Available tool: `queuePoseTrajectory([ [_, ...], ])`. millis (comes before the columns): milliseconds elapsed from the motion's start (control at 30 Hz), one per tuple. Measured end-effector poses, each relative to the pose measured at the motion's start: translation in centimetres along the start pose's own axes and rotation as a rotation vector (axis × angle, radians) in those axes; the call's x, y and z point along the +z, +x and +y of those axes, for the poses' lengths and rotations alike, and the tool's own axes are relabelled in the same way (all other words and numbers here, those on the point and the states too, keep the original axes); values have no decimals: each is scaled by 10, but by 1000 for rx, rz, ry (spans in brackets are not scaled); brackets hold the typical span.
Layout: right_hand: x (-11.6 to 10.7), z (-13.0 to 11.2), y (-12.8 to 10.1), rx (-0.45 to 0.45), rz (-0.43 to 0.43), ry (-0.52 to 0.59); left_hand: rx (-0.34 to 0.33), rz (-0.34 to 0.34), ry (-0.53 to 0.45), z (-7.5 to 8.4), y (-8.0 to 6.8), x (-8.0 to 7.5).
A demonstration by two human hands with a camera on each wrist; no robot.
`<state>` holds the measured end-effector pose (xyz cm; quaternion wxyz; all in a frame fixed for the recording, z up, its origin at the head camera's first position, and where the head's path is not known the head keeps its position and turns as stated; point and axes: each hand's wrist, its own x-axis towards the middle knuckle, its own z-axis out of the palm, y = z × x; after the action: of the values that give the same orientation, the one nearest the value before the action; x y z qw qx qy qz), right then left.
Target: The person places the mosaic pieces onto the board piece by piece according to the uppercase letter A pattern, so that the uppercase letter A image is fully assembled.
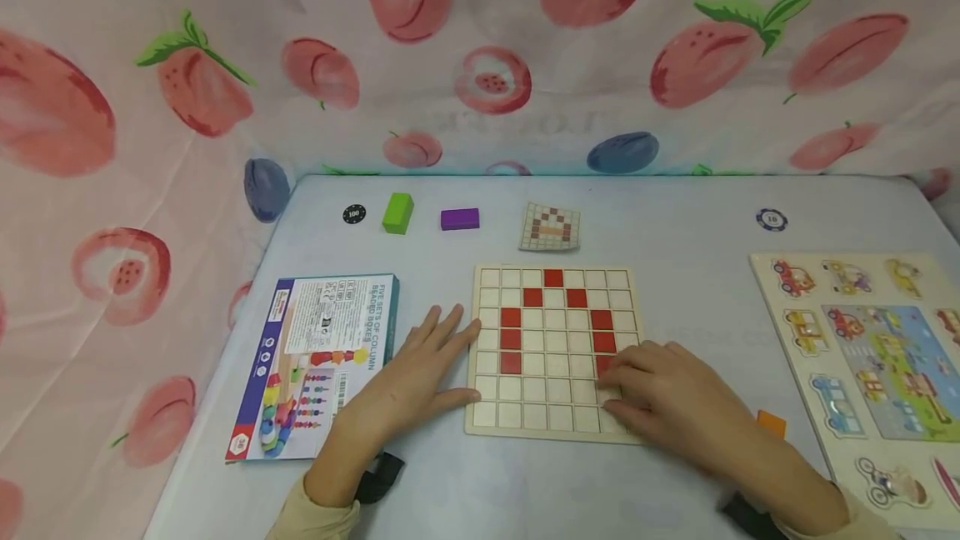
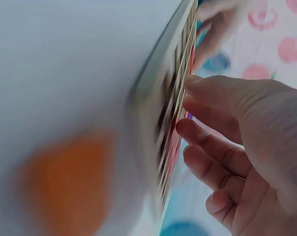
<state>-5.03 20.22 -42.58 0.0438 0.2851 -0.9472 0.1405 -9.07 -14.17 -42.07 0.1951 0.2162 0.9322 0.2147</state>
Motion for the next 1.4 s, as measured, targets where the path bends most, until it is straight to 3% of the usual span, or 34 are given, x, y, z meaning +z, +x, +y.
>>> queuePoseTrajectory([
  [200, -16, 34, -52, 113, -51, -42, -7, -4, 5, 0, 0, -1],
  [333, -17, 46, -72, 86, -122, -39, -4, -4, -5, 0, -1, -1],
  [467, -15, 52, -81, 34, -106, -25, -2, -11, -20, 0, 0, -1],
  [567, -15, 56, -82, 27, -47, -42, -6, -13, -28, 0, 0, -1],
  [667, -16, 57, -80, 65, -22, -90, -5, -10, -24, 1, 0, -1],
  [767, -19, 56, -77, 131, -56, -113, -1, -10, -19, 1, 1, 0],
  [867, -22, 55, -72, 182, -93, -102, -1, -11, -18, 1, 0, -1],
  [1000, -25, 54, -60, 201, -76, -94, -4, -13, -22, 1, 0, -1],
  [1233, -18, 43, -25, 119, 51, -56, -2, -11, -27, 0, 0, -1],
  [1400, -8, 28, 10, 75, 24, -1, 1, -16, -34, 1, 1, 0],
])
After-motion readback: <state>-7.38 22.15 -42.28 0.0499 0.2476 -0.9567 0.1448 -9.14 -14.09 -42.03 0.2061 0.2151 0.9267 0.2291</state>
